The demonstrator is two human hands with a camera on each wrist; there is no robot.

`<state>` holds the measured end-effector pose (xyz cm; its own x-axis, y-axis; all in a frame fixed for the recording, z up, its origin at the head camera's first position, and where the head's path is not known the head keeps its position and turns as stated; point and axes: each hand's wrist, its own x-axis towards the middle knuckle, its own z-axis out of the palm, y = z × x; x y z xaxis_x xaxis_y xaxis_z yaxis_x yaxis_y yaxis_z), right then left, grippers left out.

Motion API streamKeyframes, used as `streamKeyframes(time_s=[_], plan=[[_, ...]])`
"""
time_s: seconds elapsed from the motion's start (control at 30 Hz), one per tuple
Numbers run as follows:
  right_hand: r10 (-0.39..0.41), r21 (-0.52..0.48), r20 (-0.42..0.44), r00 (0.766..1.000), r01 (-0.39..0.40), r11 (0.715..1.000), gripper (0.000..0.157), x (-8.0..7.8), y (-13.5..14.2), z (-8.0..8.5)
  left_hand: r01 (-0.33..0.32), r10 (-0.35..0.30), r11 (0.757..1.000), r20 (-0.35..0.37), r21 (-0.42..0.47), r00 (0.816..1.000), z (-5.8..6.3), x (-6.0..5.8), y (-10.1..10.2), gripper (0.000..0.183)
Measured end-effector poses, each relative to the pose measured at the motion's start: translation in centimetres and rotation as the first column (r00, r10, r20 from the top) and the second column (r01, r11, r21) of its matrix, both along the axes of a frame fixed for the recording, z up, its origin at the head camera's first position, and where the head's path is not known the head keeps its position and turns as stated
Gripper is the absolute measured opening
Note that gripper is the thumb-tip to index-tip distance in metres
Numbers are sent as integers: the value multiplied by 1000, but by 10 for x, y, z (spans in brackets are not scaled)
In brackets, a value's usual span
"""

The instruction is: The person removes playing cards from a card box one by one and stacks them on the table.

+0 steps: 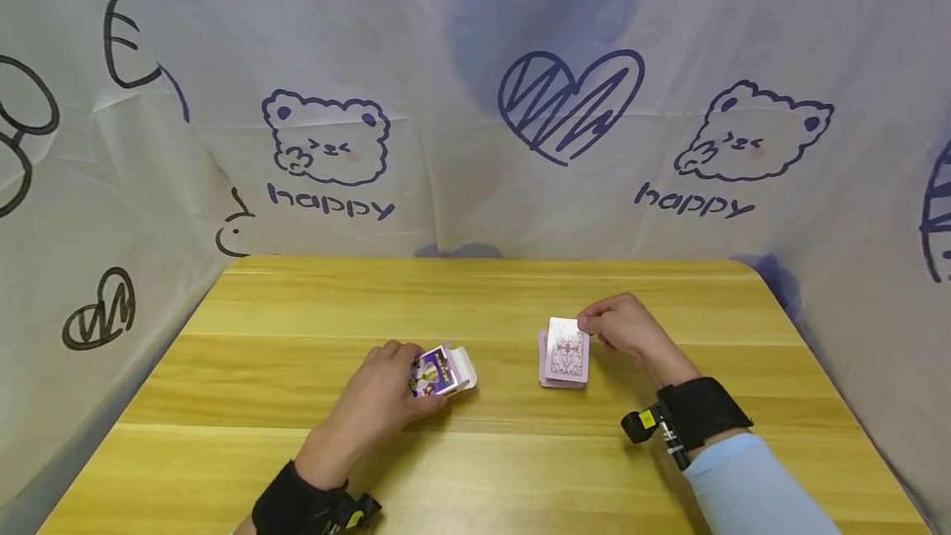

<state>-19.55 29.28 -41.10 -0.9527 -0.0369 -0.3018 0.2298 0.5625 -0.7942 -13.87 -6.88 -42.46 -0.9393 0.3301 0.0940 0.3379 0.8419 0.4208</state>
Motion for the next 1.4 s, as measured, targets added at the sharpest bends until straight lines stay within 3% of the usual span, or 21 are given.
streamKeyframes(time_s=[0.3,0.53,0.9,1.4], plan=[[20,39,15,1000,-21,999,23,-12,-2,-20,6,-6,1000,-1,6,1000,1,1,1,71],[66,183,-78,995,-51,982,15,-12,-9,-29,15,-15,1000,6,2,1000,1,0,2,71],[109,326,-202,973,-38,945,12,-7,-22,-38,9,-9,1000,25,-6,1000,1,1,2,71],[96,412,-240,966,12,911,19,-3,-28,-39,20,-20,1000,-1,-16,1000,2,2,0,74]])
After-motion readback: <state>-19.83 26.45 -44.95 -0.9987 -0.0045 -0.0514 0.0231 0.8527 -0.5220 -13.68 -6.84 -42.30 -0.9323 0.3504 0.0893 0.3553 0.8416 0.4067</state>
